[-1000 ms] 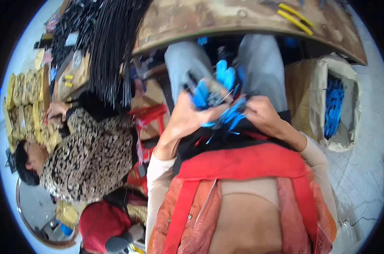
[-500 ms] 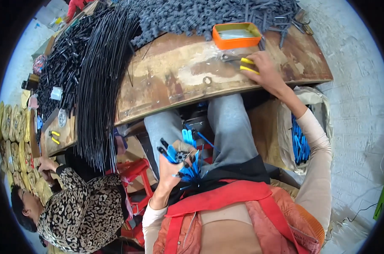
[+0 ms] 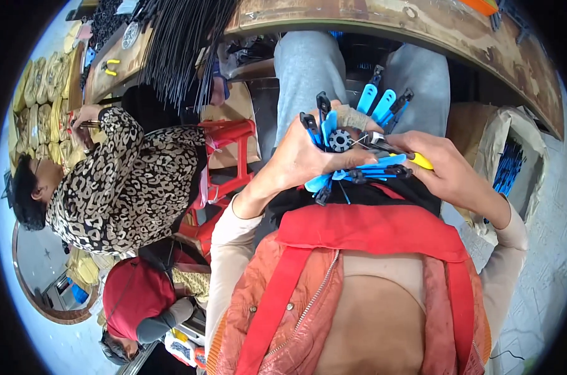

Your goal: Assembling and bundling electrical wires and components on a factory production line.

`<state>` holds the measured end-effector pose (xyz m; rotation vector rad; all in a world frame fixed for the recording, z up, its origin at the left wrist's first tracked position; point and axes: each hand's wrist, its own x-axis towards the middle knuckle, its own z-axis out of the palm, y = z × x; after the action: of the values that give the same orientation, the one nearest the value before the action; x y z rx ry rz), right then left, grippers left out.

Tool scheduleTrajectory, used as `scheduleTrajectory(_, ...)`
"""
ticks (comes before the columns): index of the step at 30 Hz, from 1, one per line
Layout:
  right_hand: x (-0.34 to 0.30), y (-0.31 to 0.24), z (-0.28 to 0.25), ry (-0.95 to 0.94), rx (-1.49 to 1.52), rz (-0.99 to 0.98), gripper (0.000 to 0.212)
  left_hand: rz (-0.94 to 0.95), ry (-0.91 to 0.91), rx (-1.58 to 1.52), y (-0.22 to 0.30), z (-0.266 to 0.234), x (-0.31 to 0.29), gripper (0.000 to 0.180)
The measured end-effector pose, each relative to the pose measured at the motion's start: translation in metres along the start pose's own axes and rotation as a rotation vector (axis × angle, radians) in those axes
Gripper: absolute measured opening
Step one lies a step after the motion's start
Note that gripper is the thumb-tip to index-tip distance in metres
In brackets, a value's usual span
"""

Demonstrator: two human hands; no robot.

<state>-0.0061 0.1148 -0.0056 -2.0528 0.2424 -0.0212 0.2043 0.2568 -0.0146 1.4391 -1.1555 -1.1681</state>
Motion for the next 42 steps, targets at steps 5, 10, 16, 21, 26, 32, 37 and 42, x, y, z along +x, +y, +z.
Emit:
scheduleTrajectory(5, -0.006, -0.013, 0.006, -0.069, -0.016, 0.008, 0.034, -0.009, -0.033, -0.050, 0.002, -0.001, -0.014, 0.032)
scheduleTrajectory(10, -0.009, -0.015, 0.008, -0.079, -0.164, -0.006, 0.044, 0.011, -0.120, -0.051, 0.004, 0.000, -0.012, 0.032)
scheduleTrajectory(16, -0.009, -0.025, -0.002, 0.017, -0.350, -0.026, 0.043, 0.022, -0.109, -0.016, 0.013, -0.005, -0.007, 0.035)
scheduleTrajectory(21, 0.002, -0.037, -0.023, -0.468, 0.329, 0.407, 0.054, 0.041, -0.302, -0.044, -0.001, -0.009, -0.008, 0.043)
scheduleTrajectory(26, -0.009, -0.032, -0.010, -0.057, -0.071, 0.219, 0.058, -0.084, -0.100, -0.137, 0.012, -0.009, 0.002, 0.038)
scheduleTrajectory(32, -0.004, -0.034, -0.020, 0.246, -0.701, -0.194, 0.039, -0.152, 0.005, -0.199, 0.011, -0.003, 0.004, 0.035)
scheduleTrajectory(37, -0.002, -0.025, -0.027, -0.430, 0.621, 0.618, 0.045, 0.108, -0.184, 0.005, 0.002, -0.008, 0.009, 0.040)
scheduleTrajectory(42, -0.009, -0.034, -0.021, 0.222, -0.453, -0.078, 0.039, -0.102, -0.029, -0.184, 0.018, -0.001, 0.006, 0.035)
